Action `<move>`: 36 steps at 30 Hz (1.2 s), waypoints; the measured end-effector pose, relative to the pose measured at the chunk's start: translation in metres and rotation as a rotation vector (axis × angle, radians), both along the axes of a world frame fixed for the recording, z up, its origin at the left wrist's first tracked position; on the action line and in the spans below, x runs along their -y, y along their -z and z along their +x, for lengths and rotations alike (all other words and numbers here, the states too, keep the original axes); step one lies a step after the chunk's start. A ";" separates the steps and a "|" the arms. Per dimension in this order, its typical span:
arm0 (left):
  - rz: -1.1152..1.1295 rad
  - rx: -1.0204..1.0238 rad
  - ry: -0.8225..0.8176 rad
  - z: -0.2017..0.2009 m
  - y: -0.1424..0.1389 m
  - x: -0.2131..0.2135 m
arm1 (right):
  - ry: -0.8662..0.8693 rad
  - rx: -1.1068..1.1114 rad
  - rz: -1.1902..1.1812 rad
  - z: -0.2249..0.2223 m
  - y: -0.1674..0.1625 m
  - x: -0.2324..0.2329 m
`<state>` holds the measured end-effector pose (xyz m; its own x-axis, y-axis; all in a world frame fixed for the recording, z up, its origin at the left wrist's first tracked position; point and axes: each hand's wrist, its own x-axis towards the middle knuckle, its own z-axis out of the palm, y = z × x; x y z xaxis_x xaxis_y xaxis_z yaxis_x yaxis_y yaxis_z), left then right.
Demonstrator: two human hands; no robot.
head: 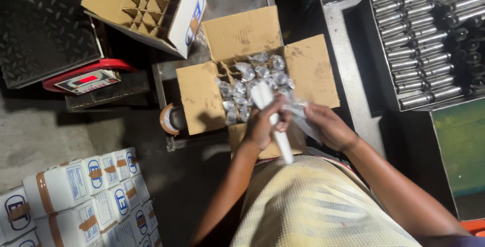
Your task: The person packs small wrapped items into a cardboard box, then closes and tapes the box shut. The person moves the sealed box to a stack of similar boxes and repeats the process with another box.
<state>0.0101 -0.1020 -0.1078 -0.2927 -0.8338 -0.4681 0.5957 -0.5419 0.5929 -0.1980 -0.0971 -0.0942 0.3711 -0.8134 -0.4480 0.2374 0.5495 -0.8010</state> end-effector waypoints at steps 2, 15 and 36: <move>0.100 0.021 -0.065 0.035 0.013 -0.001 | -0.043 0.028 0.086 -0.006 0.008 -0.005; 0.045 0.030 -0.011 0.102 0.060 -0.031 | -0.298 -0.591 -0.342 0.043 0.068 0.009; -0.006 0.156 -0.061 0.066 0.079 -0.022 | -0.117 -0.538 -0.395 0.050 0.097 0.042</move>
